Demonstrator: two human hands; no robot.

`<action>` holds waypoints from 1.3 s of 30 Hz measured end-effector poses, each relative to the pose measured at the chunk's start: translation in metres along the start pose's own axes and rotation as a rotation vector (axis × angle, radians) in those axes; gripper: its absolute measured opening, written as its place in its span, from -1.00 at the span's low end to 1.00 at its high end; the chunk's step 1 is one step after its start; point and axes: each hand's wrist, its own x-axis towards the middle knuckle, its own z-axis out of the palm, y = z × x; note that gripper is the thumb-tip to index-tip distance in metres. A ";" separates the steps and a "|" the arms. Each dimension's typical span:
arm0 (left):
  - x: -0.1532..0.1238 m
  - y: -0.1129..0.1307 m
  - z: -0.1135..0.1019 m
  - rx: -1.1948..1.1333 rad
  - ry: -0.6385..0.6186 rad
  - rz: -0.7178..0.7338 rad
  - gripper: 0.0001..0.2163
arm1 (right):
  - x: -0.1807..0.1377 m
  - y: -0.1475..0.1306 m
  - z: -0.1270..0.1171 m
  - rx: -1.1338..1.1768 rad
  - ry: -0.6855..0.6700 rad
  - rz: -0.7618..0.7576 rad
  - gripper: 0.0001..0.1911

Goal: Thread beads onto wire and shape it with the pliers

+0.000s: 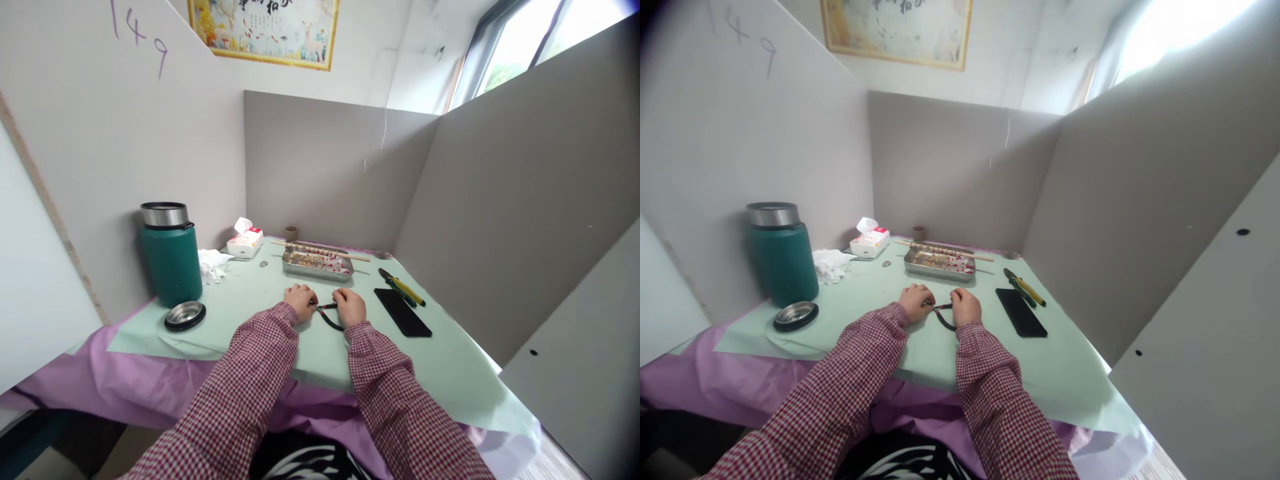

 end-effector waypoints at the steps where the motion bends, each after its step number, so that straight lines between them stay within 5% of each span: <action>1: 0.000 0.001 0.000 -0.004 0.008 0.002 -0.82 | 0.000 0.000 0.000 0.004 0.000 0.003 -0.77; 5: 0.001 0.002 -0.001 -0.129 0.066 0.053 -0.86 | 0.001 0.002 -0.001 0.045 0.015 0.001 -0.77; 12: 0.009 0.000 -0.001 -0.853 0.218 0.017 -0.80 | 0.001 -0.001 0.002 0.262 0.060 0.061 -0.75; 18: 0.009 -0.001 -0.013 -1.109 0.565 0.013 -0.72 | 0.002 -0.002 0.004 0.394 0.119 0.046 -0.73; 21: 0.009 -0.001 -0.014 -1.116 0.601 0.029 -0.75 | 0.003 -0.001 0.003 0.417 0.119 0.049 -0.73; 27: 0.012 0.001 -0.008 -1.192 0.284 0.003 -0.76 | 0.000 -0.008 0.000 0.545 0.043 0.158 -0.74; 33: 0.004 0.002 -0.012 -1.127 -0.093 -0.168 -0.75 | -0.001 -0.010 -0.001 0.622 -0.013 0.216 -0.73; 36: 0.003 0.003 -0.010 -1.224 -0.159 -0.230 -0.77 | 0.000 -0.009 -0.001 0.611 0.002 0.185 -0.73; 39: 0.002 0.004 -0.011 -1.537 -0.173 -0.130 -0.77 | 0.001 -0.008 -0.001 0.638 0.015 0.152 -0.74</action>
